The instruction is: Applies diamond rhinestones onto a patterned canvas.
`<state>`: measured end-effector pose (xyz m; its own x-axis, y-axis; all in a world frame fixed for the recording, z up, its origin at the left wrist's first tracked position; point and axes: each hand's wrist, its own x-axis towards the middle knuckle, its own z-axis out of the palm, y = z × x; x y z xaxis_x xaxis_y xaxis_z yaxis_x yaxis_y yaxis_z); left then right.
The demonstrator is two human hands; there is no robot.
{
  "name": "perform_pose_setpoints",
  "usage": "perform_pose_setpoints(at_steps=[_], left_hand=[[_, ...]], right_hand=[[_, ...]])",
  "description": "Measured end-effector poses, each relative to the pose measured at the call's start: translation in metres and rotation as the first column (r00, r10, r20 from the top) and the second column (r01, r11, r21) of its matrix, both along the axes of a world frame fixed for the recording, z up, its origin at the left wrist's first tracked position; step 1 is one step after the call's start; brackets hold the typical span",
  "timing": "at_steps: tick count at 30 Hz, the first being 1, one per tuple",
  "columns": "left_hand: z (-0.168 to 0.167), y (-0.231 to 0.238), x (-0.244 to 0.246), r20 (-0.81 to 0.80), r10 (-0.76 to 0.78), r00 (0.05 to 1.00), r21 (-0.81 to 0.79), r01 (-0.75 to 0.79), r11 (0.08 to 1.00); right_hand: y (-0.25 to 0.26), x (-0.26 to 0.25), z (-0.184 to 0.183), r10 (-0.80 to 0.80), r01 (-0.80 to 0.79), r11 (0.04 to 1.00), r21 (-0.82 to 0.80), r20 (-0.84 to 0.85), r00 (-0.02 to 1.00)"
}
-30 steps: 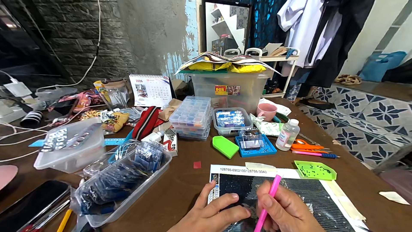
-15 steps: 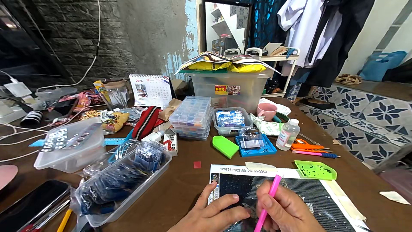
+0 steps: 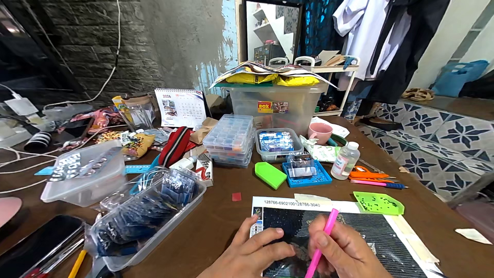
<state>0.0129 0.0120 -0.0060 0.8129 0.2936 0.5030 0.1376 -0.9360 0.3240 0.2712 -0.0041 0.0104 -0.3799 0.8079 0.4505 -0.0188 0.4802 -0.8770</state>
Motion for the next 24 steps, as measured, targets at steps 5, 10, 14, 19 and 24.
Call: perform_pose_setpoints(at_steps=[5, 10, 14, 19, 24], left_hand=[[0.001, -0.001, 0.000, -0.033, 0.061, 0.998, -0.013, -0.062, 0.998], [0.001, -0.005, 0.003, -0.106, 0.160, 0.981, -0.059, -0.166, 0.984], [0.003, -0.007, 0.004, -0.168, 0.194, 0.966, -0.070, -0.208, 0.976], [0.002, -0.006, 0.003, -0.208, 0.239, 0.949, -0.040, -0.252, 0.967], [0.000, -0.007, 0.003, -0.258, 0.316, 0.913, -0.009, -0.329, 0.944]], right_hand=[[0.003, 0.002, -0.001, 0.000, -0.001, 0.999, 0.048, 0.010, 1.000], [0.004, 0.004, 0.013, 0.032, -0.032, 0.999, 0.039, 0.016, 0.999], [-0.006, 0.012, 0.053, 0.105, -0.114, 0.993, -0.001, 0.403, 0.909], [-0.026, 0.006, 0.080, 0.096, -0.100, 0.993, -0.062, 0.919, 0.381], [-0.033, -0.006, 0.076, 0.118, -0.051, 0.993, -0.110, 0.968, 0.220]])
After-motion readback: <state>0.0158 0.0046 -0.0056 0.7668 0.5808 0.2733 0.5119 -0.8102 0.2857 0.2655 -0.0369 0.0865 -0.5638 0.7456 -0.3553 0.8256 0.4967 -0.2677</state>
